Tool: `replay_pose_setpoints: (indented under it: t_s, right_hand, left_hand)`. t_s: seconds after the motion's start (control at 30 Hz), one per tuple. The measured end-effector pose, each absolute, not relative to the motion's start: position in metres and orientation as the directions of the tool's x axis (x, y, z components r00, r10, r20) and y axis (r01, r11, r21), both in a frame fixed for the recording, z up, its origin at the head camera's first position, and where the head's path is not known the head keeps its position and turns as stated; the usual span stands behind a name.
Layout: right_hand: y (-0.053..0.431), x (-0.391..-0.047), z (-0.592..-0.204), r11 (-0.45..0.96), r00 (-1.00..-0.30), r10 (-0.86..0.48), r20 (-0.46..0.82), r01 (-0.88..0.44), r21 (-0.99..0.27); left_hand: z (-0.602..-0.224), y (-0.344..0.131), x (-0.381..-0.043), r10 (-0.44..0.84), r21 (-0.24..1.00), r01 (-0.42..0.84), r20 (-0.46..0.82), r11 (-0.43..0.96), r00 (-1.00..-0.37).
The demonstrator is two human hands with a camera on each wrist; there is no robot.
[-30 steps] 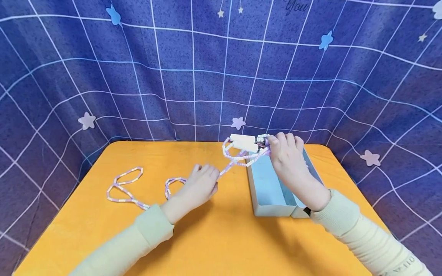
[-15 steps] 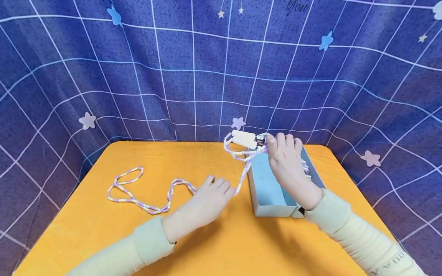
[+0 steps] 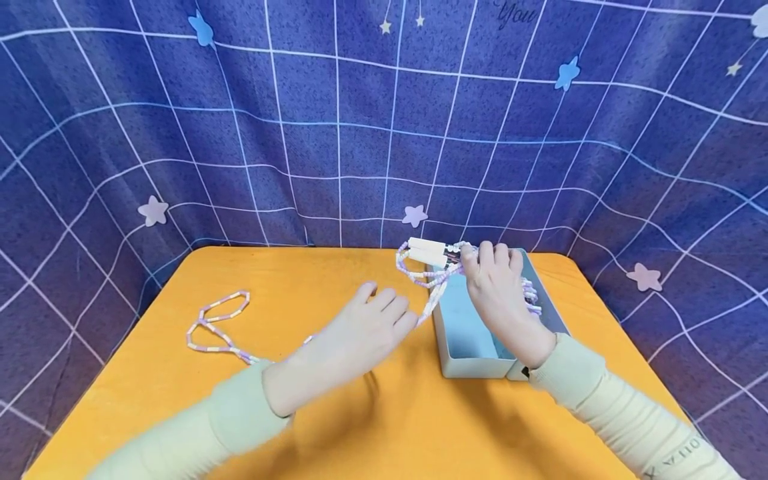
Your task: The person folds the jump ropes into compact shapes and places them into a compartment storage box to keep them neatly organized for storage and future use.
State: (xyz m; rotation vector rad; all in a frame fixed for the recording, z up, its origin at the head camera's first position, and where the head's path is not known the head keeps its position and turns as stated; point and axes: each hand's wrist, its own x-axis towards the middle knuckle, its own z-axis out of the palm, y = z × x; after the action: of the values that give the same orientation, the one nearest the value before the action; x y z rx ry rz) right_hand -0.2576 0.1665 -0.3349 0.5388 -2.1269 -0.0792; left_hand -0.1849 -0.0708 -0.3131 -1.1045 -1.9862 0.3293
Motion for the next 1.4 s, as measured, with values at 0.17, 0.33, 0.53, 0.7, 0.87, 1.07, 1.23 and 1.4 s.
replay_pose_setpoints:
  t_s: [0.17, 0.33, 0.53, 0.7, 0.87, 1.07, 1.23, 1.4]
  right_hand:
    - [0.166, -0.256, -0.340, 0.891, -0.503, -0.436, 0.746, -0.358, 0.279]
    - [0.164, -0.254, -0.343, 0.872, -0.487, -0.479, 0.730, -0.362, 0.330]
    - [0.159, -0.251, -0.349, 0.821, -0.433, -0.559, 0.707, -0.410, 0.397]
    - [0.154, -0.248, -0.350, 0.787, -0.369, -0.598, 0.712, -0.435, 0.437]
    - [0.151, -0.244, -0.348, 0.757, -0.327, -0.630, 0.705, -0.461, 0.463]
    - [0.148, -0.238, -0.342, 0.697, -0.296, -0.686, 0.665, -0.530, 0.483]
    - [0.147, -0.235, -0.336, 0.661, -0.256, -0.707, 0.659, -0.572, 0.486]
    - [0.146, -0.233, -0.332, 0.625, -0.226, -0.723, 0.653, -0.615, 0.481]
  left_hand:
    - [-0.292, -0.077, -0.188, 0.789, -0.576, 0.558, 0.544, 0.598, -0.284]
    - [-0.278, -0.077, -0.197, 0.775, -0.591, 0.522, 0.576, 0.615, -0.260]
    - [-0.267, -0.076, -0.210, 0.756, -0.579, 0.511, 0.603, 0.635, -0.256]
    - [-0.260, -0.073, -0.221, 0.752, -0.580, 0.501, 0.601, 0.642, -0.268]
    - [-0.254, -0.070, -0.238, 0.740, -0.573, 0.497, 0.622, 0.652, -0.254]
    - [-0.252, -0.075, -0.255, 0.738, -0.583, 0.483, 0.634, 0.653, -0.232]
    - [-0.256, -0.080, -0.267, 0.744, -0.582, 0.486, 0.615, 0.652, -0.261]
    - [-0.262, -0.083, -0.276, 0.756, -0.574, 0.505, 0.575, 0.645, -0.312]
